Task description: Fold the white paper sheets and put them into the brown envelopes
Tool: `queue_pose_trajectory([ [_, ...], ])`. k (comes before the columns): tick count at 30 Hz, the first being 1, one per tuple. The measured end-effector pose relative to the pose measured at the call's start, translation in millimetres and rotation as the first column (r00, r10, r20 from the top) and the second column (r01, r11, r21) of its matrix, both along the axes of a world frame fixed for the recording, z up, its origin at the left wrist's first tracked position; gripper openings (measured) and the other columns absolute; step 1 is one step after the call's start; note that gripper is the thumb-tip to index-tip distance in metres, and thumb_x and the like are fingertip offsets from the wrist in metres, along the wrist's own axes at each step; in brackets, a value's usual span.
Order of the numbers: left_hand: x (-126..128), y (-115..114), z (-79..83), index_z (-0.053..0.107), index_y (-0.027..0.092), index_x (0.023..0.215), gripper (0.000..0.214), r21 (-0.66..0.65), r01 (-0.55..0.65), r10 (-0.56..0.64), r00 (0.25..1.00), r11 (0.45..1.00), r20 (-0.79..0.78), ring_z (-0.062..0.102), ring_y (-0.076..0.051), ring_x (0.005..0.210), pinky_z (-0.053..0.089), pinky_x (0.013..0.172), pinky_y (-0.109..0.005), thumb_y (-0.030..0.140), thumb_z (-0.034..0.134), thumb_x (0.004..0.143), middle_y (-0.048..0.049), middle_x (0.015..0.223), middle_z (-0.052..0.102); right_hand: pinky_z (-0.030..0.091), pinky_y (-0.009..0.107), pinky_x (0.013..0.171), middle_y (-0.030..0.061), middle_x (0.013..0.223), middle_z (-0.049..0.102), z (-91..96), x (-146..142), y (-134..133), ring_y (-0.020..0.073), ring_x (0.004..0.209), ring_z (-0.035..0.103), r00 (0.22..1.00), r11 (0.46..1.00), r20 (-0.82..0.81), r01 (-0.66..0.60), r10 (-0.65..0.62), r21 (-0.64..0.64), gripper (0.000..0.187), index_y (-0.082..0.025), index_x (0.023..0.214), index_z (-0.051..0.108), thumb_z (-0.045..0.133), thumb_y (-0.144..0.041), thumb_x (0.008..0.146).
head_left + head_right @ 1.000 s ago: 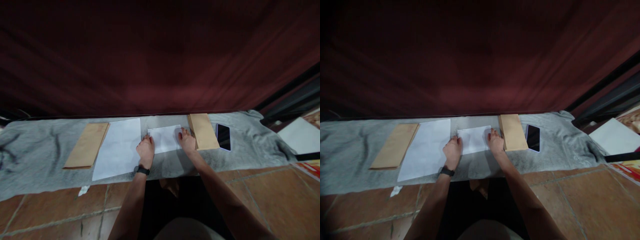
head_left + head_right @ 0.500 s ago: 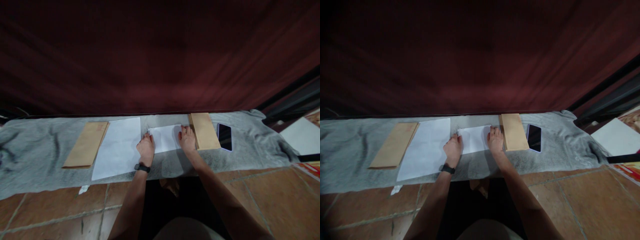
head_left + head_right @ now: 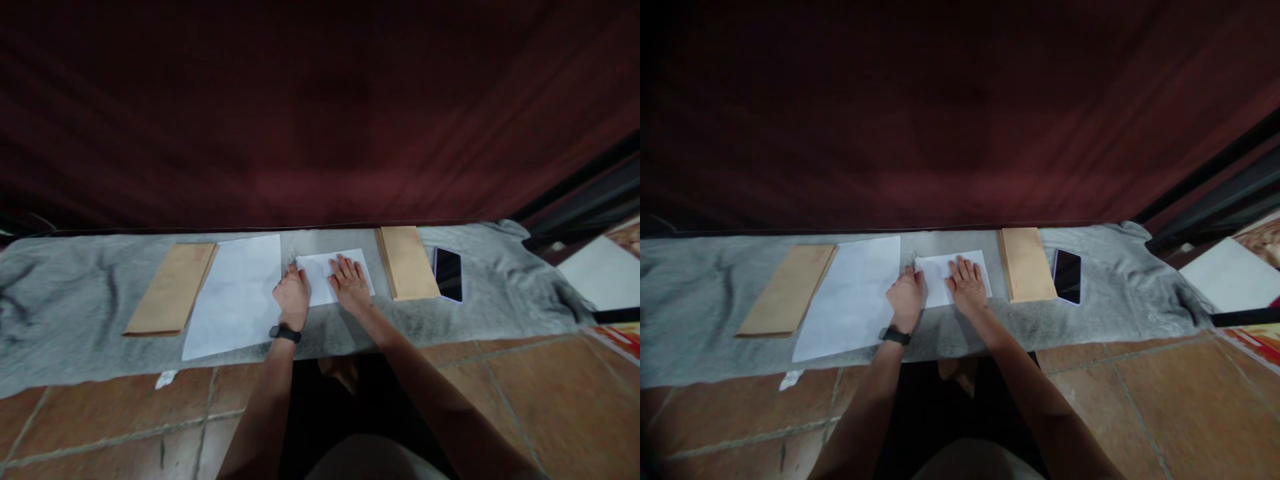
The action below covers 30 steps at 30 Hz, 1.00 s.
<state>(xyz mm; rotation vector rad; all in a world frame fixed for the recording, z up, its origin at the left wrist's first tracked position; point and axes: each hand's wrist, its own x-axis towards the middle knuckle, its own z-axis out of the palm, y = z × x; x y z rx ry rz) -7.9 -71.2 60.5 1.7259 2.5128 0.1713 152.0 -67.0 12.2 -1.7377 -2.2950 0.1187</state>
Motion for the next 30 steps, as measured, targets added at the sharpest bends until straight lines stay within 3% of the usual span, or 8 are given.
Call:
queue_pose_trajectory([
  [3,16.5,-4.8,5.9,0.059,0.011,0.124,0.036,0.106,0.064,-0.063,0.998,0.992,-0.011,0.068,-0.028,0.109,0.051,0.094,-0.039,0.026,0.032,0.104,-0.0186,0.113,0.07,0.023,0.051,0.124,0.0105,0.165,0.034,0.4,1.0,-0.1,0.0284,0.151,0.033,1.0,1.0,0.013,-0.001,0.001,-0.006,0.053,-0.02,0.157,0.04,0.035,-0.038,0.108],
  [5,35.5,-8.8,6.6,0.057,0.011,0.132,0.041,0.166,0.24,-0.246,0.969,0.957,0.018,0.06,-0.029,0.124,0.045,0.105,-0.043,0.028,0.031,0.104,-0.0195,0.129,0.065,0.022,0.051,0.125,0.0106,0.166,0.032,0.1,2.4,-0.5,0.029,0.152,0.031,0.999,1.0,0.031,-0.02,0.02,-0.013,0.054,-0.019,0.159,0.036,0.038,-0.033,0.106],
  [7,55.2,-11.6,2.1,0.045,0.013,0.148,0.05,0.215,0.453,-0.476,0.877,0.865,0.07,0.046,-0.028,0.142,0.035,0.117,-0.044,0.035,0.033,0.105,-0.0172,0.149,0.054,0.02,0.05,0.126,0.011,0.167,0.029,-1.2,4.2,-1.2,0.0294,0.154,0.027,0.997,0.998,0.059,-0.055,0.057,-0.026,0.059,-0.018,0.16,0.032,0.042,-0.027,0.102],
  [8,63.1,-12.2,-1.9,0.039,0.014,0.153,0.054,0.22,0.478,-0.506,0.857,0.851,0.097,0.039,-0.028,0.148,0.03,0.121,-0.046,0.038,0.033,0.105,-0.0161,0.155,0.048,0.018,0.05,0.126,0.0113,0.167,0.028,-2.1,5.1,-1.5,0.0295,0.154,0.026,0.995,0.997,0.072,-0.071,0.073,-0.034,0.062,-0.017,0.161,0.031,0.044,-0.024,0.101],
  [11,72.6,-11.7,-16.9,0.028,0.014,0.159,0.061,0.193,0.477,-0.509,0.843,0.857,0.173,0.03,-0.025,0.153,0.025,0.125,-0.046,0.042,0.029,0.105,-0.0131,0.163,0.038,0.016,0.05,0.127,0.0116,0.168,0.027,-4.2,7.0,-1.9,0.0283,0.155,0.023,0.993,0.996,0.083,-0.079,0.082,-0.043,0.064,-0.016,0.161,0.029,0.044,-0.022,0.099],
  [15,59.2,-11.0,-30.0,0.027,0.014,0.16,0.06,0.183,0.479,-0.508,0.844,0.858,0.172,0.025,-0.02,0.155,0.022,0.127,-0.041,0.041,0.025,0.106,-0.0106,0.165,0.035,0.018,0.049,0.126,0.0114,0.168,0.027,-3.0,6.6,-0.8,0.0274,0.155,0.023,0.996,0.997,0.059,-0.061,0.064,-0.046,0.061,-0.014,0.161,0.029,0.04,-0.025,0.102],
  [23,36.6,-18.5,-34.0,0.032,0.014,0.159,0.059,0.098,0.442,-0.449,0.892,0.892,0.055,0.018,-0.023,0.157,0.015,0.129,-0.046,0.038,0.026,0.106,-0.0095,0.167,0.029,0.022,0.049,0.124,0.0093,0.166,0.032,-2.7,6.7,3.0,0.0261,0.152,0.032,1.0,1.0,0.004,0.024,-0.024,0.003,0.053,-0.017,0.158,0.038,0.029,-0.029,0.107],
  [30,21.4,-27.0,-36.4,0.033,0.013,0.159,0.061,0.089,0.441,-0.444,0.896,0.893,0.021,0.017,-0.026,0.157,0.017,0.128,-0.047,0.042,0.033,0.105,-0.0134,0.168,0.025,0.026,0.048,0.122,0.0132,0.163,0.038,-6.1,33.2,5.2,0.0271,0.148,0.039,0.992,0.991,0.023,0.124,-0.125,0.057,0.053,-0.013,0.156,0.039,0.029,-0.032,0.107],
])
